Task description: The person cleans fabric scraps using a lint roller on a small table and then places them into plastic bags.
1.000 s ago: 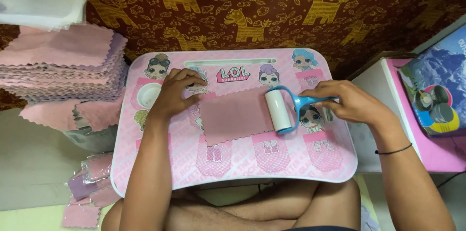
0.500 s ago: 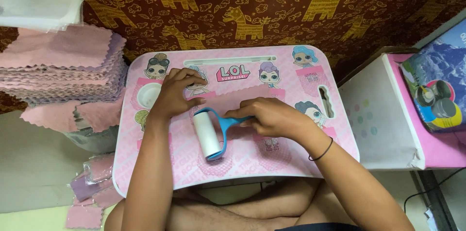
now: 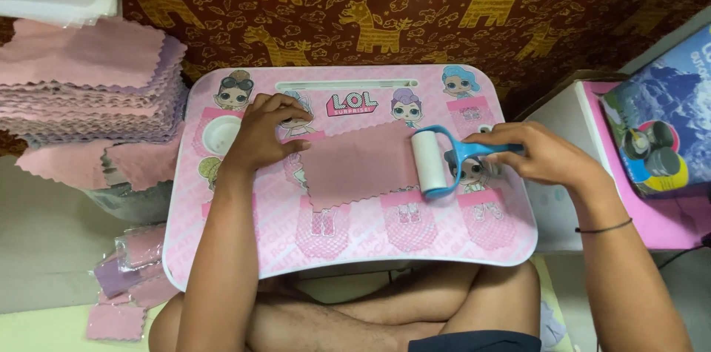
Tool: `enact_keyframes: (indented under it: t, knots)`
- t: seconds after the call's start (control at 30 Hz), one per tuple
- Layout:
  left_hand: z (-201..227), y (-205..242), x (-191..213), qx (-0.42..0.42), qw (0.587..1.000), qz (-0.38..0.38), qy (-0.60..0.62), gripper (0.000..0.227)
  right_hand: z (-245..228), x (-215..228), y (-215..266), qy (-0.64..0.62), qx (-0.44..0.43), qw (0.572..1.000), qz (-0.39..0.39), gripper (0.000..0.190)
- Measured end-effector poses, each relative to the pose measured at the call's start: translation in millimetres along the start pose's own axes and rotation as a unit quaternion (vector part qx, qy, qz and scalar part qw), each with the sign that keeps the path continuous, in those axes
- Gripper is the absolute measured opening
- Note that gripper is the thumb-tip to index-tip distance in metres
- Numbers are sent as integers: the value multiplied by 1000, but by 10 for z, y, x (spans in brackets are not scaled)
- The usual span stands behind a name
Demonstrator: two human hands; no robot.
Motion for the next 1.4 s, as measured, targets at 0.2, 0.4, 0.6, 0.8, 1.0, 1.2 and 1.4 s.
enact_keyframes:
  t: [0.2, 0.4, 0.6, 0.8, 1.0, 1.2, 1.4]
  knots:
    - [-79, -21, -99, -36, 998, 40, -22, 54, -412, -209, 430, 183, 20, 972, 143, 42]
    - [-72, -6, -91, -44, 998, 48, -27, 54, -1165, -625, 596, 372, 10, 915, 154, 49]
    - [-55, -16, -36, 5, 1000, -11, -5, 42, -848, -926, 97, 348, -35, 931, 107, 46]
    - [-55, -12, -28, 4, 1000, -7, -4, 43, -791, -1173, -318, 368, 29, 898, 239, 49]
    - [-36, 8, -31, -6, 1000, -1, -6, 43, -774, -1160, 73, 252, -44, 950, 178, 46]
    - [-50, 7, -51, -5, 1000, -5, -12, 43, -768, -1210, 513, 294, -143, 934, 146, 40]
    - [-70, -3, -62, -6, 1000, 3, -14, 44, -772, -1169, -203, 307, -32, 924, 226, 40]
Point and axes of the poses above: each hand's wrist, its own y-axis away from the middle knuckle, its own x-axis out of the back of the hand, z = x × y, the point moved 4 cm from there along -y, towards the middle knuckle, and after that the axes turned 11 degrees about -y, right-handed, at the moved point
